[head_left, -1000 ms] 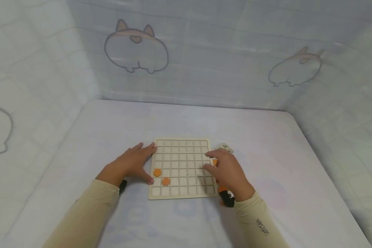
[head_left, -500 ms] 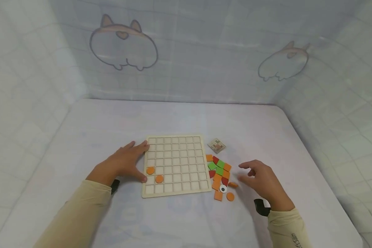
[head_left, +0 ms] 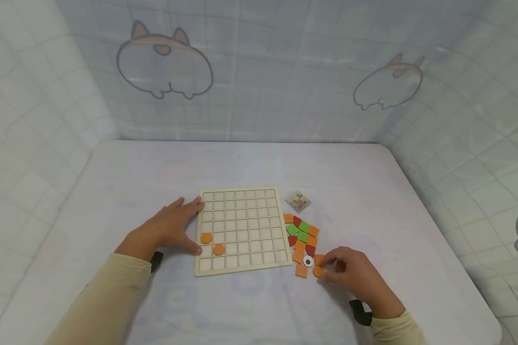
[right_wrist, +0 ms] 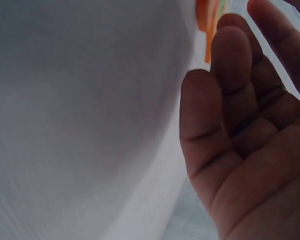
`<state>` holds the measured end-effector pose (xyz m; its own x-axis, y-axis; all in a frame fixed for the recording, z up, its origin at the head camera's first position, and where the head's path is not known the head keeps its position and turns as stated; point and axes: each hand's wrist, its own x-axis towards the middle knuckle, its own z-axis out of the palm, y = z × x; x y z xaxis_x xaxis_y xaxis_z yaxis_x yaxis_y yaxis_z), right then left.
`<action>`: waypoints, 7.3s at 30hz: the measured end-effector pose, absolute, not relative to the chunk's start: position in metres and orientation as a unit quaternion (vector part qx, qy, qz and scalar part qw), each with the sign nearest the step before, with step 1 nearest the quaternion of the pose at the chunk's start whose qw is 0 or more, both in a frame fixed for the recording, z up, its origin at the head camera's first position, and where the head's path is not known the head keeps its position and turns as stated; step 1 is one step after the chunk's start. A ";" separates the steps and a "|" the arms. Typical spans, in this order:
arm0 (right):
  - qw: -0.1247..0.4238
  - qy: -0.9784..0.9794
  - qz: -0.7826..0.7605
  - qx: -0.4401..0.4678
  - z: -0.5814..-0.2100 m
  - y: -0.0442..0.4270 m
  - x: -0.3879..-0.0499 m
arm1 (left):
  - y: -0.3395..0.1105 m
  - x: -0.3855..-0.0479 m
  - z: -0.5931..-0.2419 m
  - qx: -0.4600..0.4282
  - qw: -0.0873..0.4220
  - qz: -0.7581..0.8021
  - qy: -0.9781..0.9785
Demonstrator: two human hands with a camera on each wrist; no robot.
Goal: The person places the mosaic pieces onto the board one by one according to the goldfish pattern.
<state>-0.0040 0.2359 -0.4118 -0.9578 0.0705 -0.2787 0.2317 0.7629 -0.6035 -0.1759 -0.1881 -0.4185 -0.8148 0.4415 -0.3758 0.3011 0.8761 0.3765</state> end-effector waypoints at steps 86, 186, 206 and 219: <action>0.097 0.944 -0.265 -0.172 -0.384 0.037 -0.156 | -0.197 -0.171 -0.415 0.160 0.212 0.138 0.954; 0.159 0.935 -0.240 -0.207 -0.413 0.052 -0.105 | -0.226 -0.166 -0.406 0.131 0.225 0.151 0.954; 0.100 0.950 -0.296 0.024 -0.410 0.159 -0.071 | -0.233 -0.169 -0.408 0.148 0.215 0.155 0.953; 0.084 0.960 -0.262 0.050 -0.417 0.171 -0.066 | -0.230 -0.169 -0.405 0.141 0.222 0.160 0.952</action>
<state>-0.0664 0.1714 -0.4169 -0.9809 0.0525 -0.1874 0.1403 0.8580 -0.4941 -0.1691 -0.2298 -0.4053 -0.8620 0.3390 -0.3770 0.1971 0.9091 0.3670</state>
